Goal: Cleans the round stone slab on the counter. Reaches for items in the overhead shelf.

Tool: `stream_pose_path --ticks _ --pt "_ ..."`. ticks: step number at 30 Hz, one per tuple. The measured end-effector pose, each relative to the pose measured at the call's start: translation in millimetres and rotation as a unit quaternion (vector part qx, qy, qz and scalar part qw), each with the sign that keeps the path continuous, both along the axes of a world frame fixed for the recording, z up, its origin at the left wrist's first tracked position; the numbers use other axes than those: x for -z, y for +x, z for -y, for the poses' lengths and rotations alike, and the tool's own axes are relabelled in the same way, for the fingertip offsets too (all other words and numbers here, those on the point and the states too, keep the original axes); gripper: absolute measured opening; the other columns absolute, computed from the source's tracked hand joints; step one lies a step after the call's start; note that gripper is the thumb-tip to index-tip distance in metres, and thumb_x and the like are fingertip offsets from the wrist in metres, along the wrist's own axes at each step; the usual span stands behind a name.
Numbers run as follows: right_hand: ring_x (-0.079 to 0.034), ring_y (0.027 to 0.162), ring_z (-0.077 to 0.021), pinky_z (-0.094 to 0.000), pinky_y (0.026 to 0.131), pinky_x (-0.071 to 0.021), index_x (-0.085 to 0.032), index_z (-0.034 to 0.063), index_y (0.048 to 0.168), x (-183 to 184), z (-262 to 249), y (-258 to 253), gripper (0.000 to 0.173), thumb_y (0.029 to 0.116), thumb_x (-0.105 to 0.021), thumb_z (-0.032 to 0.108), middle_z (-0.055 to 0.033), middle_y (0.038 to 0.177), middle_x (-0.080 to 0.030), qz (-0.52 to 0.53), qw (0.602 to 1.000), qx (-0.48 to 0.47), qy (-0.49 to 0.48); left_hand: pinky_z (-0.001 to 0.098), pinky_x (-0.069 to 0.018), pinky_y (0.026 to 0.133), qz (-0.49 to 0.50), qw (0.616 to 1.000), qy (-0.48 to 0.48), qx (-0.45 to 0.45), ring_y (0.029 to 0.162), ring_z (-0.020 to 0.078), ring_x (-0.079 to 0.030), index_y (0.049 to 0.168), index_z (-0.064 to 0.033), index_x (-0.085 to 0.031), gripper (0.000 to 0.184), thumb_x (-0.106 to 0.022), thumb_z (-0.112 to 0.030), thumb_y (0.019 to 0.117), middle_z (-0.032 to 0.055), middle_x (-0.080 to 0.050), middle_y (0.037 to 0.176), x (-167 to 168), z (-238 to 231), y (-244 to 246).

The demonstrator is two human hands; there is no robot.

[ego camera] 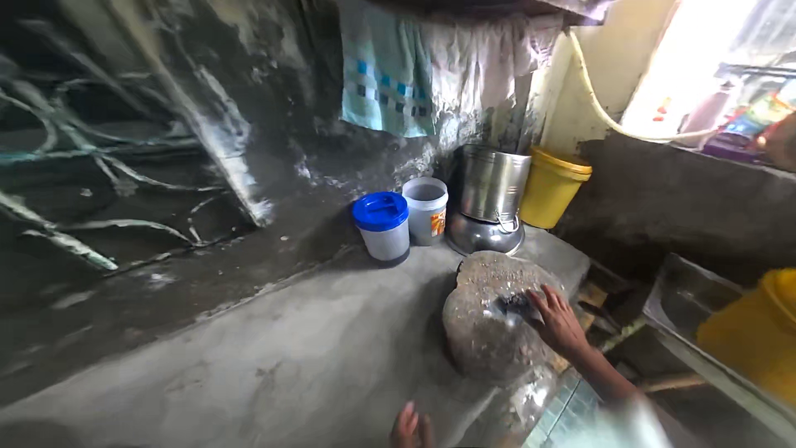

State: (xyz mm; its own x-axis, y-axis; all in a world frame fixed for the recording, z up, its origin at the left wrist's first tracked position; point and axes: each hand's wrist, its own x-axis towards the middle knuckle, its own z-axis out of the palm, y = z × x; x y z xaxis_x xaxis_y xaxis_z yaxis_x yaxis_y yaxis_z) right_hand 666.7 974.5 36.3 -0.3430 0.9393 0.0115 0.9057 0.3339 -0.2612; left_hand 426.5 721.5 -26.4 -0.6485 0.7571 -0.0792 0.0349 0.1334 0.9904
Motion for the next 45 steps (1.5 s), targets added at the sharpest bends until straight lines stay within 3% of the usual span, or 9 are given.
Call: stream_pose_path --ticks 4,7,14,20,23,27,32,38,45 --pt "-0.04 0.148 -0.0377 -0.0572 0.12 -0.0327 -0.055 0.0268 0.149 65 -60 4 0.057 0.0961 -0.062 0.049 -0.0152 0.159 -0.045 0.008 0.995 -0.101 -0.007 0.054 -0.0321 0.119 0.018 0.995 -0.083 -0.057 0.145 0.0488 -0.034 0.154 0.0131 -0.025 0.066 -0.052 -0.023 0.1054 0.038 -0.027 0.157 -3 -95 76" --pt "-0.066 0.115 -0.0369 -0.0572 0.094 -0.0543 -0.073 0.0189 0.12 85 -64 4 0.036 0.0877 -0.071 0.034 -0.011 0.12 -0.072 -0.038 0.974 -0.204 0.096 0.055 -0.0285 0.121 -0.037 0.975 -0.145 -0.164 0.146 0.054 -0.03 0.156 0.0152 -0.013 0.074 -0.05 -0.026 0.106 0.0414 -0.025 0.157 17 -149 122" --pt "-0.057 0.126 -0.0479 -0.0636 0.103 -0.0446 -0.066 0.0022 0.128 70 -166 -68 0.044 0.0952 -0.061 0.031 -0.0269 0.132 -0.062 -0.058 0.99 -0.116 0.063 0.0495 -0.0369 0.117 -0.163 0.922 -0.171 -0.306 0.139 0.0465 -0.047 0.15 0.0152 -0.034 0.057 -0.048 -0.02 0.1067 0.0359 -0.044 0.149 41 -172 130" --pt "-0.073 0.092 -0.031 -0.0468 0.072 -0.0618 -0.074 0.0097 0.101 93 -99 -30 0.025 0.0903 -0.065 0.03 -0.0119 0.1 -0.074 -0.097 0.935 -0.312 0.141 0.052 -0.0331 0.119 -0.129 0.923 -0.187 -0.31 0.142 0.0461 -0.043 0.153 0.0119 -0.031 0.06 -0.046 -0.024 0.1078 0.034 -0.041 0.152 33 -174 131" --pt "-0.071 0.096 -0.0368 -0.0523 0.077 -0.06 -0.074 0.0071 0.103 85 -135 17 0.026 0.0901 -0.063 0.028 -0.0163 0.102 -0.073 -0.057 0.943 -0.289 0.155 0.0516 -0.0351 0.118 -0.132 0.919 -0.19 -0.319 0.14 0.0452 -0.045 0.153 0.0112 -0.032 0.058 -0.043 -0.025 0.1088 0.0331 -0.043 0.151 35 -174 128" --pt "-0.064 0.115 -0.0435 -0.0586 0.097 -0.0518 -0.072 0.0006 0.112 62 -147 -73 0.032 0.0954 -0.063 0.026 -0.024 0.117 -0.069 -0.057 0.979 -0.191 0.05 0.0531 -0.0426 0.112 -0.171 0.904 -0.177 -0.35 0.131 0.0476 -0.055 0.148 0.0141 -0.04 0.05 -0.043 -0.016 0.1086 0.0347 -0.052 0.143 39 -179 131" --pt "-0.072 0.096 -0.0328 -0.0496 0.077 -0.0606 -0.074 0.0103 0.099 89 -54 -50 0.023 0.0859 -0.067 0.028 -0.0117 0.102 -0.074 -0.119 0.925 -0.339 0.121 0.054 -0.0405 0.113 -0.124 0.921 -0.185 -0.321 0.134 0.044 -0.053 0.153 0.0088 -0.034 0.051 -0.035 -0.02 0.1111 0.0316 -0.049 0.147 27 -177 132" --pt "-0.058 0.123 -0.0482 -0.0624 0.099 -0.0482 -0.067 -0.0035 0.121 47 -139 -15 0.035 0.0993 -0.061 0.023 -0.0298 0.126 -0.063 0.014 0.994 -0.105 0.005 0.0522 -0.0345 0.118 -0.14 0.924 -0.151 -0.322 0.141 0.0436 -0.045 0.151 0.0103 -0.038 0.052 -0.031 -0.023 0.1115 0.03 -0.045 0.152 37 -174 130" --pt "-0.067 0.114 -0.0396 -0.057 0.093 -0.0554 -0.072 0.0057 0.117 53 -74 -25 0.031 0.0965 -0.063 0.028 -0.0192 0.119 -0.071 -0.032 0.987 -0.155 0.028 0.0466 -0.03 0.121 0.083 0.954 -0.048 -0.284 0.146 0.0359 -0.039 0.151 0.0078 -0.039 0.053 -0.031 -0.027 0.1116 0.0282 -0.039 0.157 15 -138 131"
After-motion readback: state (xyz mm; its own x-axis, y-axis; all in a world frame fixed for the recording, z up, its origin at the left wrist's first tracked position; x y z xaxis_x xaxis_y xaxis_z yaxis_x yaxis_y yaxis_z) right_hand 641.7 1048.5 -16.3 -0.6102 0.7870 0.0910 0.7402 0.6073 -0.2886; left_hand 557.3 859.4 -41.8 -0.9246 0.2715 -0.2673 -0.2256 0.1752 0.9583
